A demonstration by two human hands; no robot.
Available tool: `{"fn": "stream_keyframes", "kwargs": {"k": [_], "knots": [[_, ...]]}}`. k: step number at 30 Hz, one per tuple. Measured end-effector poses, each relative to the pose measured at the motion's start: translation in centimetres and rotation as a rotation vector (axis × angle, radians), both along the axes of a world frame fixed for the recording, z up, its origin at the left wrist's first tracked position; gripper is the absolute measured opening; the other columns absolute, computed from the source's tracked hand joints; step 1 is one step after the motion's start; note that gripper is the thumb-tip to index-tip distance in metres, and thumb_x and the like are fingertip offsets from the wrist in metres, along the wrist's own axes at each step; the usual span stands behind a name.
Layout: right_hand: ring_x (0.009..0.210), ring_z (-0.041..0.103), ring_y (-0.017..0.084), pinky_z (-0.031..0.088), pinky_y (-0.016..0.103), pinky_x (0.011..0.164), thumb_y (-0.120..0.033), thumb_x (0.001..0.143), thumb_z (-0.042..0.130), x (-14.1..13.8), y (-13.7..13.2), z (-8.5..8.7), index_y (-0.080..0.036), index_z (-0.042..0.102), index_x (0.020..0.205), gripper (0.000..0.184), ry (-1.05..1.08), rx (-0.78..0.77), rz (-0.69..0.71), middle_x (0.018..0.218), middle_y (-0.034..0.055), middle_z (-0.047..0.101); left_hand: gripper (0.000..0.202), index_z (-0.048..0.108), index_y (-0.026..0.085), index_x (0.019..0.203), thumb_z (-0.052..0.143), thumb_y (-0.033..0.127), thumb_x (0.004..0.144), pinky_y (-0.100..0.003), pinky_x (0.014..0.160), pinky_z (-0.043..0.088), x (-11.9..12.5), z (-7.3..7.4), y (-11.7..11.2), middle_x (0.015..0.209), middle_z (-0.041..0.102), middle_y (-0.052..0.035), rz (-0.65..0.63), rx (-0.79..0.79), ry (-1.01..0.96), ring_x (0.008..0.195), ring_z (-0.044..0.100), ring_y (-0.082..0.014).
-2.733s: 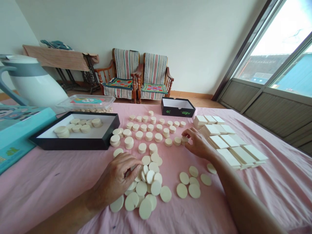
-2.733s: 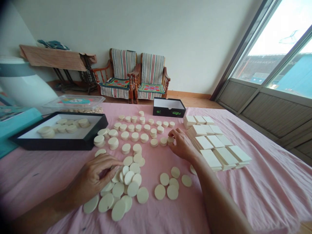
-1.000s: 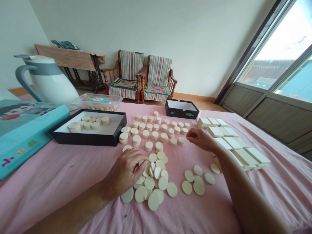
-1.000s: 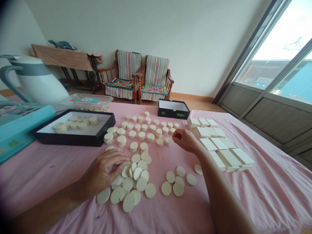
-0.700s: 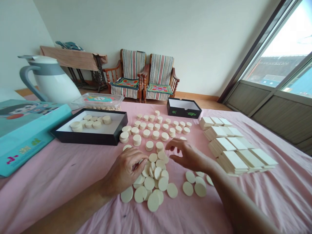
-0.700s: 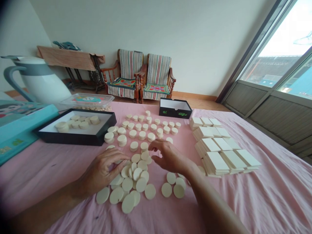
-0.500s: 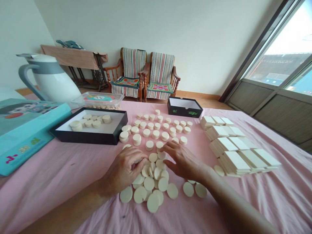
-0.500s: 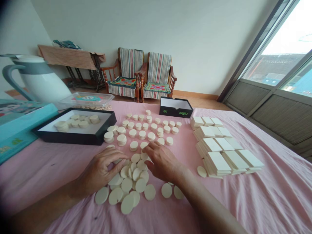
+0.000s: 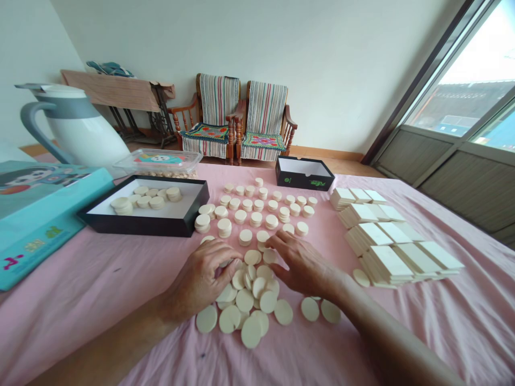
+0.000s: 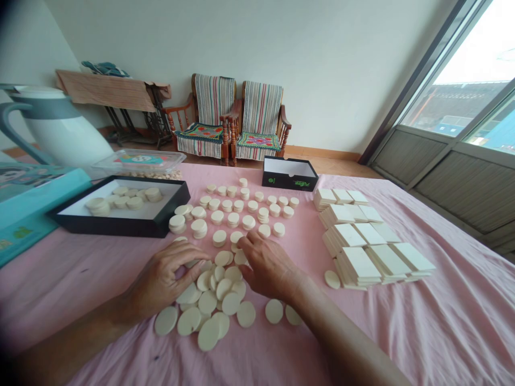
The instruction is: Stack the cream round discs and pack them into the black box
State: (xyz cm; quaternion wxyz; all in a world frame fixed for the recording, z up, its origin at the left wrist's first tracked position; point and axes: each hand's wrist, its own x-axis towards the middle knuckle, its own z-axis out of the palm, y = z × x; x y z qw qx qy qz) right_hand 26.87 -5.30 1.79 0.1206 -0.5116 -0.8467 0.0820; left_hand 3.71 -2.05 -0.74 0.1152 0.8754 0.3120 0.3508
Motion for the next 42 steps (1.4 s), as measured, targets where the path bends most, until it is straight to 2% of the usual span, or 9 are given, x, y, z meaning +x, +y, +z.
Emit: {"fn": "stream_keyframes", "kwargs": {"k": [3,9,14,19,26,33,37,40,42], "knots": [[0.088,0.054,0.021,0.043,0.032,0.072,-0.023,0.083,0.053,-0.2,0.0,-0.1,-0.016,0.054,0.103,0.021,-0.013,-0.009,-0.020,0.099,0.0100,0.057,0.010,0.066,0.018,0.084,0.056,0.015,0.085,-0.028,0.071,0.043,0.0,0.0,0.1,0.076,0.066,-0.0005,-0.001,0.002,0.001,0.075,0.058,-0.0145],[0.085,0.053,0.018,0.042,0.030,0.074,-0.012,0.075,0.053,2.0,0.4,0.6,-0.016,0.054,0.095,0.021,0.014,0.024,-0.083,0.095,0.0078,0.056,0.011,0.066,0.018,0.084,0.055,0.015,0.086,-0.027,0.069,0.044,-0.1,-0.2,0.1,0.076,0.066,-0.0003,-0.010,-0.027,-0.010,0.074,0.058,-0.0139],[0.089,0.053,0.021,0.043,0.034,0.078,-0.008,0.070,0.054,3.5,0.6,0.8,-0.015,0.057,0.098,0.029,-0.071,-0.090,-0.101,0.093,0.0091,0.057,0.011,0.066,0.019,0.086,0.056,0.016,0.086,-0.027,0.070,0.044,-0.1,-0.5,0.1,0.078,0.066,0.0001,-0.021,-0.057,0.001,0.075,0.059,-0.0132],[0.091,0.052,0.021,0.043,0.035,0.081,-0.009,0.074,0.055,2.8,0.5,0.9,-0.016,0.060,0.099,0.026,-0.004,-0.049,-0.054,0.096,0.0088,0.058,0.011,0.066,0.018,0.085,0.055,0.015,0.086,-0.026,0.069,0.044,-0.1,-0.4,0.0,0.077,0.066,-0.0002,-0.026,-0.034,-0.002,0.074,0.059,-0.0133],[0.097,0.053,0.019,0.043,0.032,0.082,0.000,0.074,0.051,0.6,0.1,0.9,-0.017,0.059,0.096,0.029,0.041,-0.066,0.198,0.099,0.0071,0.060,0.012,0.066,0.018,0.084,0.055,0.016,0.086,-0.027,0.068,0.044,-0.1,-0.2,-0.1,0.076,0.066,-0.0005,-0.011,-0.025,0.019,0.073,0.059,-0.0137],[0.091,0.054,0.020,0.044,0.032,0.077,-0.005,0.073,0.058,0.9,-0.2,0.8,-0.016,0.057,0.099,0.028,0.012,-0.085,0.119,0.099,0.0084,0.057,0.013,0.067,0.019,0.089,0.054,0.016,0.086,-0.029,0.073,0.047,0.1,-0.3,-0.1,0.082,0.069,-0.0025,0.027,0.008,-0.014,0.079,0.062,-0.0155],[0.093,0.052,0.020,0.044,0.034,0.079,-0.004,0.073,0.056,0.6,-0.1,0.8,-0.017,0.056,0.102,0.032,0.025,-0.058,0.158,0.100,0.0081,0.057,0.019,0.066,0.019,0.101,0.056,0.016,0.085,-0.035,0.087,0.047,0.6,0.7,0.1,0.098,0.070,-0.0046,0.039,0.083,0.003,0.093,0.062,-0.0185],[0.094,0.052,0.019,0.043,0.033,0.080,-0.001,0.072,0.053,0.2,-0.1,0.6,-0.019,0.056,0.099,0.032,0.039,-0.065,0.186,0.099,0.0068,0.056,0.023,0.065,0.021,0.106,0.059,0.017,0.084,-0.038,0.092,0.044,1.4,2.2,0.8,0.104,0.069,-0.0046,-0.003,0.104,0.112,0.099,0.060,-0.0200],[0.093,0.051,0.019,0.042,0.032,0.079,-0.002,0.070,0.054,0.2,-0.1,0.4,-0.019,0.055,0.096,0.031,0.056,-0.054,0.154,0.098,0.0066,0.054,0.026,0.064,0.021,0.108,0.062,0.018,0.082,-0.040,0.093,0.043,2.3,3.2,1.6,0.105,0.068,-0.0049,-0.024,0.100,0.215,0.102,0.058,-0.0217]]}}
